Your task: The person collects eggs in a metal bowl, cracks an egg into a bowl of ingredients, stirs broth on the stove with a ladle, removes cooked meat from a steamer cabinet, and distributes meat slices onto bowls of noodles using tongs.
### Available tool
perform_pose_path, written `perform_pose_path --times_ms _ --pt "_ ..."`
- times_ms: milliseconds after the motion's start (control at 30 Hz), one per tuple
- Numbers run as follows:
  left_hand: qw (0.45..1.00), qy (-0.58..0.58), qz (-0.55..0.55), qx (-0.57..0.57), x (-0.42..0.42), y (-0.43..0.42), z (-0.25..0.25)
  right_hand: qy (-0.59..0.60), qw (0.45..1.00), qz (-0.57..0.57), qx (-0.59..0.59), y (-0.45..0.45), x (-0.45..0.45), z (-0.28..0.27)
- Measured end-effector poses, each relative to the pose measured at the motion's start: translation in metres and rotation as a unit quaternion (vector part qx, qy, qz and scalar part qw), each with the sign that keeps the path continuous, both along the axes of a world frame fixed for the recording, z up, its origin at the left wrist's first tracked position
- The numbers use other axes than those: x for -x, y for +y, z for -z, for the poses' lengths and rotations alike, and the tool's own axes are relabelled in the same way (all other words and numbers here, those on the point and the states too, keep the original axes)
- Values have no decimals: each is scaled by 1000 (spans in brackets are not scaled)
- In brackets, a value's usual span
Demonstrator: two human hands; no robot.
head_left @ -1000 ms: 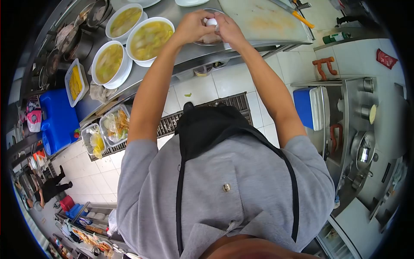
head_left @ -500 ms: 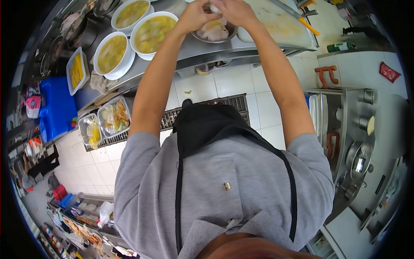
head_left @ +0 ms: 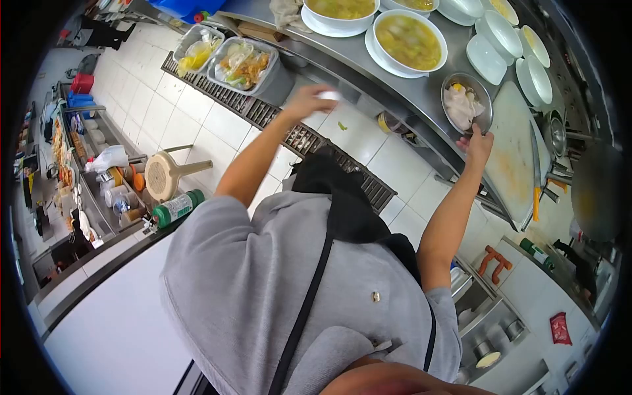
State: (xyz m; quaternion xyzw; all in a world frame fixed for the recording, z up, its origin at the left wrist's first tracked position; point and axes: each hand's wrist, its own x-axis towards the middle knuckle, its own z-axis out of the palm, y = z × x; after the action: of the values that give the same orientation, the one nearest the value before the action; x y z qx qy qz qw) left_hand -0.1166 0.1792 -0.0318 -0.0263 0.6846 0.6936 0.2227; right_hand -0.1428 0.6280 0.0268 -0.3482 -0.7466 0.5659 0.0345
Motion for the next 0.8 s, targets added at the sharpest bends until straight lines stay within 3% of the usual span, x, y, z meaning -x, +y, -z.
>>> perform_pose_path --times_ms 33,67,133,167,200,267,333,367,400,500,633,733,800 --pt "996 -32 -70 45 -5 -46 21 28 995 24 96 -2 -7 1" --pt "986 -62 -147 56 -1 -84 30 34 995 39 90 -4 -10 6" --pt "979 5 -204 10 21 -161 48 84 985 87 124 -5 -4 10" --pt "957 -64 -267 90 37 -191 51 80 982 50 162 2 -4 14" --pt "960 16 -253 116 45 -209 43 95 980 67 161 1 -3 20" --pt "911 -4 -234 338 62 -241 54 124 973 71 182 -10 -7 11" --pt "872 82 -205 438 74 -241 76 137 973 99 161 -16 -11 16" --pt "880 39 -161 445 77 -238 96 153 967 115 169 -23 -17 8" --pt "872 36 -42 486 86 -243 138 182 960 107 185 -17 -25 19" --pt "959 -22 65 275 25 -120 102 212 935 139 249 -13 -61 3" --pt "850 44 371 372 -19 54 93 250 916 174 260 31 -141 -7" --pt "844 76 452 278 -48 188 95 233 922 182 252 84 -223 -13" --pt "814 52 520 255 -66 285 53 181 939 188 226 129 -288 -17"
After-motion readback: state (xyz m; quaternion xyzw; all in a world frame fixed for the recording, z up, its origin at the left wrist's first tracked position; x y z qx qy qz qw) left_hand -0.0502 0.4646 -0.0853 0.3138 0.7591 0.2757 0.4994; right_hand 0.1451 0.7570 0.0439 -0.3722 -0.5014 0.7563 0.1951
